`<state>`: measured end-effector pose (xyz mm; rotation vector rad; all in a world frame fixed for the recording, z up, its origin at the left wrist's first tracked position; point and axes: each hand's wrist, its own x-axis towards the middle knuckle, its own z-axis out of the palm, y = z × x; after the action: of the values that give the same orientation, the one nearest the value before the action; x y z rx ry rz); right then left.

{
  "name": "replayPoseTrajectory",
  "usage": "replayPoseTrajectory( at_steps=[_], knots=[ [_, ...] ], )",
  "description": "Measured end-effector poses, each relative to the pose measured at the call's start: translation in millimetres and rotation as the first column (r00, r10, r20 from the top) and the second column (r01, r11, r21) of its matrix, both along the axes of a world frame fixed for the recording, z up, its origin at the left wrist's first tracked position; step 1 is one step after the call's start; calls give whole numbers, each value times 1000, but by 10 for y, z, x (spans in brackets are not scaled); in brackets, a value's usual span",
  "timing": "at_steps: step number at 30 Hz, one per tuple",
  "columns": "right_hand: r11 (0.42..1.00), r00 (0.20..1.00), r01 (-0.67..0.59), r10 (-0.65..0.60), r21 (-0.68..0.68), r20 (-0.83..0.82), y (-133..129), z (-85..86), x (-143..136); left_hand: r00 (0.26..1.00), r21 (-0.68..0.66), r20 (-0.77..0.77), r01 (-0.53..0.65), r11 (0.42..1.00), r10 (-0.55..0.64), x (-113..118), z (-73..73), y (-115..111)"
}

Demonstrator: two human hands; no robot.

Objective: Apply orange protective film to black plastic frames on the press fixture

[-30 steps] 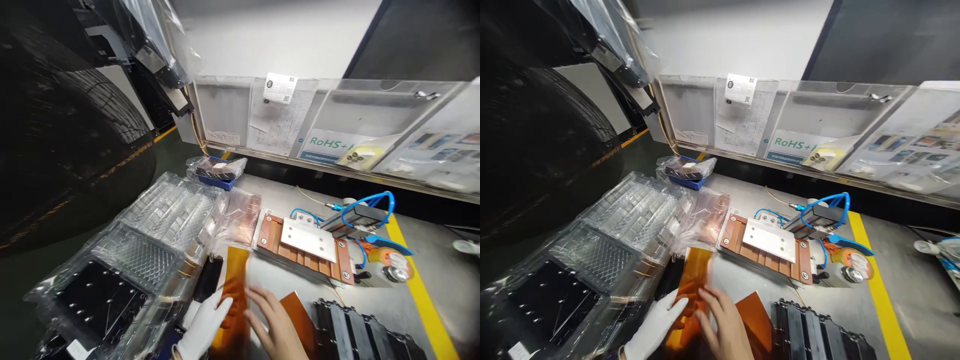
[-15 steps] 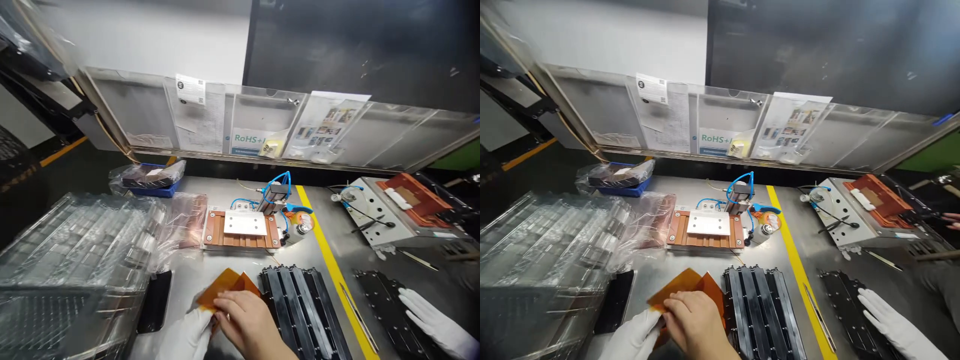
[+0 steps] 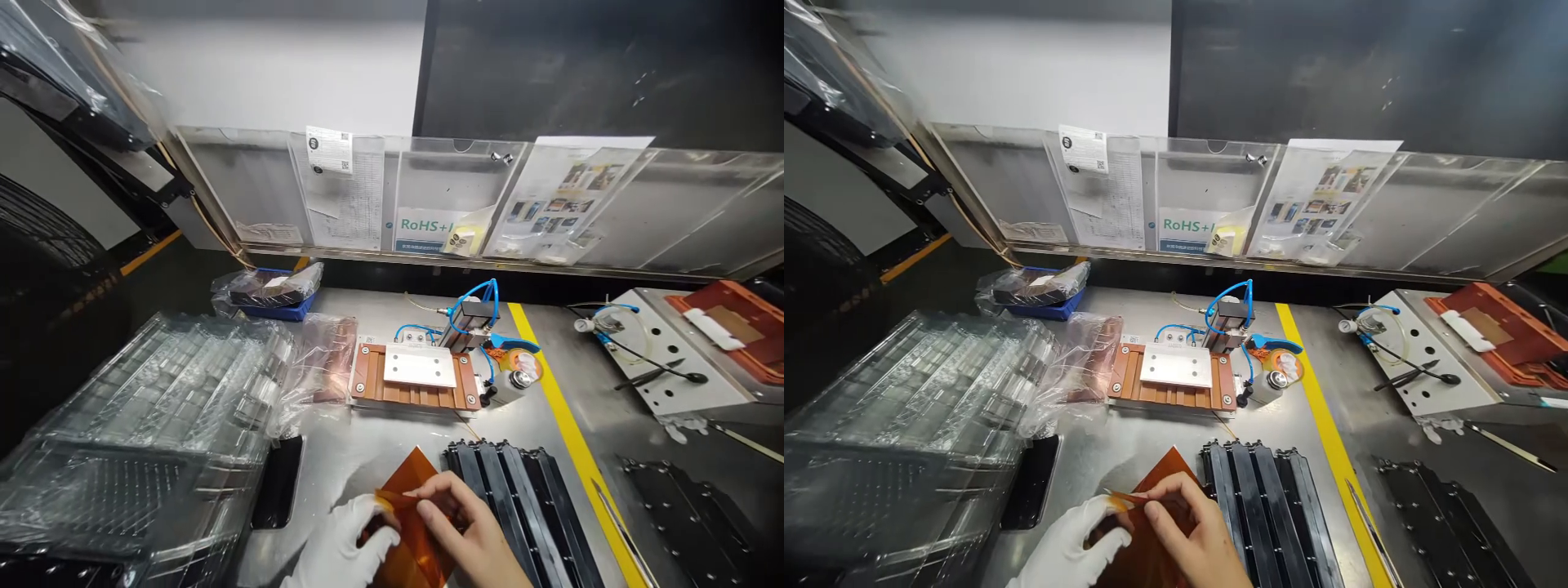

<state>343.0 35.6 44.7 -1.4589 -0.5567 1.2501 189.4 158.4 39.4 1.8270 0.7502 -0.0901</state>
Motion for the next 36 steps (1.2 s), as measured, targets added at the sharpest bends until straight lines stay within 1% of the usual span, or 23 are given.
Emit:
replayPoseTrajectory(
  at_steps=[2,4,5,7,9,11,13,15,17,19,20,22,23,24,26,27,28,29,30,31,32,34,36],
  knots=[
    [999,1000,29,-28,-14,14,0,-40,12,1000,20,-5,12,1000,-12,-27,-12,-1],
    [979,978,205,-206,-18,-24,14,-63,35,1000,99,0,21,995,-21,-81,-50,17],
    [948,944,318,-319,-30,-82,22,-63,60,1000,149,8,20,989,-22,-114,-71,37],
    [851,819,515,-523,-101,-234,27,-44,148,999,230,34,-5,973,-3,-177,-109,102],
    [729,639,655,-676,-200,-367,2,-17,288,998,259,64,-42,965,26,-233,-143,192],
    [606,480,752,-772,-257,-417,-57,1,460,988,272,119,-127,954,97,-286,-191,295],
    [481,354,833,-842,-272,-408,-142,9,632,967,255,184,-221,941,177,-339,-263,405],
    [387,278,882,-888,-269,-366,-234,22,776,959,215,190,-251,944,212,-384,-350,518],
    [353,275,905,-912,-239,-304,-318,47,880,977,201,112,-203,958,183,-400,-441,634],
    [380,342,910,-913,-164,-222,-381,78,949,992,234,-22,-119,965,128,-374,-536,746],
    [411,387,902,-905,-131,-174,-399,89,973,991,253,-99,-66,965,94,-342,-584,795],
    [485,484,865,-874,-132,-44,-399,93,1000,968,309,-249,67,949,13,-243,-671,862],
    [540,552,825,-834,-167,28,-380,84,1001,952,351,-306,129,928,-17,-178,-700,874],
    [615,642,759,-762,-212,87,-348,68,991,942,392,-332,175,903,-38,-104,-710,866],
    [800,848,528,-509,-283,143,-255,19,939,964,426,-258,173,888,-64,62,-649,794],
    [880,926,376,-346,-291,149,-200,-11,898,983,379,-172,131,916,-70,150,-572,733],
    [934,971,219,-182,-282,153,-144,-42,850,995,281,-68,85,956,-69,239,-466,664],
    [959,984,86,-40,-269,172,-88,-70,799,998,142,19,55,988,-59,326,-339,592],
    [965,976,-19,75,-262,206,-35,-93,748,996,-1,70,54,999,-53,408,-201,525],
    [960,956,-96,163,-264,244,15,-110,699,992,-106,100,86,991,-76,485,-66,467],
    [950,935,-150,226,-275,274,60,-118,657,989,-162,106,117,980,-101,553,55,422],
    [931,906,-211,301,-297,299,129,-117,602,986,-157,55,167,973,-160,657,211,371],
    [921,902,-257,337,-292,270,157,-114,599,981,-76,-25,190,979,-193,713,238,366]
  ],
)
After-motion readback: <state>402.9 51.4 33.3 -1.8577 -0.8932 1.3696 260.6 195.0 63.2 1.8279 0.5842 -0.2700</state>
